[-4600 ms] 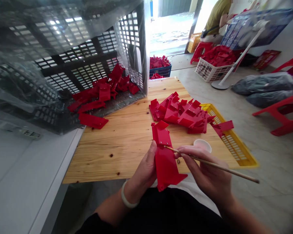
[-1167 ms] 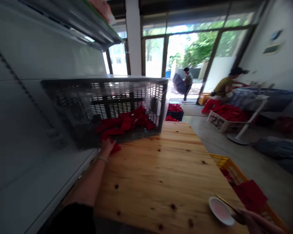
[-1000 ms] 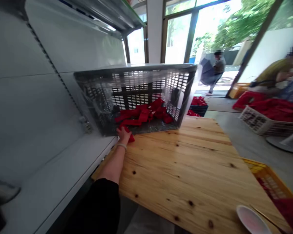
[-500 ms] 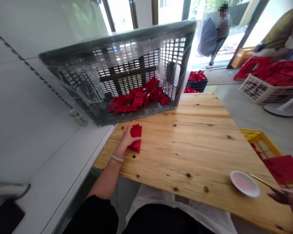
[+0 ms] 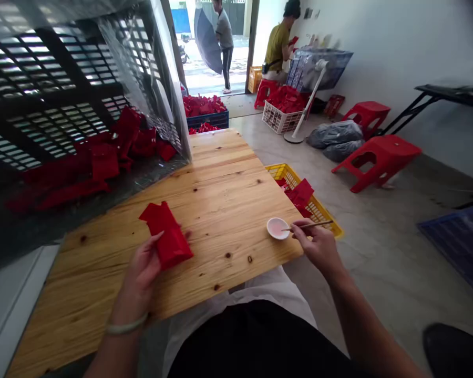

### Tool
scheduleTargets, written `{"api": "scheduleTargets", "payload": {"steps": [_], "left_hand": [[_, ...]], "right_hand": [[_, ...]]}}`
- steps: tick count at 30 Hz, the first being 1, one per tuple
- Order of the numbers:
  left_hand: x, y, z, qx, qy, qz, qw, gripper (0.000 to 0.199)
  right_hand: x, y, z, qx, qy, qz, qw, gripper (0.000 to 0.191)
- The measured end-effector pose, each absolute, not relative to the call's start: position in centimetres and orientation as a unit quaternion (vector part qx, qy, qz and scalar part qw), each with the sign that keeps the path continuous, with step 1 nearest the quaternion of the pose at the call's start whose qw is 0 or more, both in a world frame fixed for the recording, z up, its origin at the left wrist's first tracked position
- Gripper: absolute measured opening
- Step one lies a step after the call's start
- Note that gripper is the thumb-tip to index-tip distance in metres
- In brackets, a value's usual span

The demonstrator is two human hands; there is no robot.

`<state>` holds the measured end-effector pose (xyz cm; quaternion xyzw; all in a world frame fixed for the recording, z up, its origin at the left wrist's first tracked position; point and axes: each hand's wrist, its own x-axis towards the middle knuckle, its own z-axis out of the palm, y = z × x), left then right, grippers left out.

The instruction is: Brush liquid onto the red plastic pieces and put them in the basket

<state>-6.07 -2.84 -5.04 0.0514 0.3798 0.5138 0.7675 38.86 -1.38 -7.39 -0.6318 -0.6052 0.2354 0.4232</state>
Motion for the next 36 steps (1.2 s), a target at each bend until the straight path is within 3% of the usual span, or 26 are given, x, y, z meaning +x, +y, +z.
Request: {"api": "scheduleTargets", "payload": {"steps": [6, 11, 15, 22, 31, 36], "left_hand": [[2.0, -2.0, -2.2, 0.070, 0.423, 0.484, 0.763, 0.061], [3.0, -2.6, -2.2, 0.105, 0.478, 0.479, 0.729, 0.075], [3.1, -3.6, -2.4, 0.122, 0.489, 0.461, 0.730, 0.068], [4.8, -5.2, -2.0, 0.122, 0.408, 0.463, 0.777, 0.074], [6.1, -6.0, -2.4, 0.166, 0.388, 0.473, 0.773, 0.073], [7.1, -6.8, -1.3, 0.222, 0.430, 0.491, 0.724, 0.076]], "right_hand": [[38.9, -0.7, -9.2, -0.646, -0.601, 0.256, 0.395, 0.044], [39.1, -0.9, -9.1, -0.647, -0.588, 0.270, 0.403, 0.054], [39.0, -1.2, -8.7, -0.641, -0.586, 0.270, 0.416, 0.058], [39.1, -1.7, -7.9, -0.647, -0.570, 0.239, 0.446, 0.046], [39.3, -1.5, -8.0, -0.663, -0.539, 0.248, 0.457, 0.052], [35.8, -3.6, -3.6, -0.586, -0.509, 0.314, 0.546, 0.029]]}}
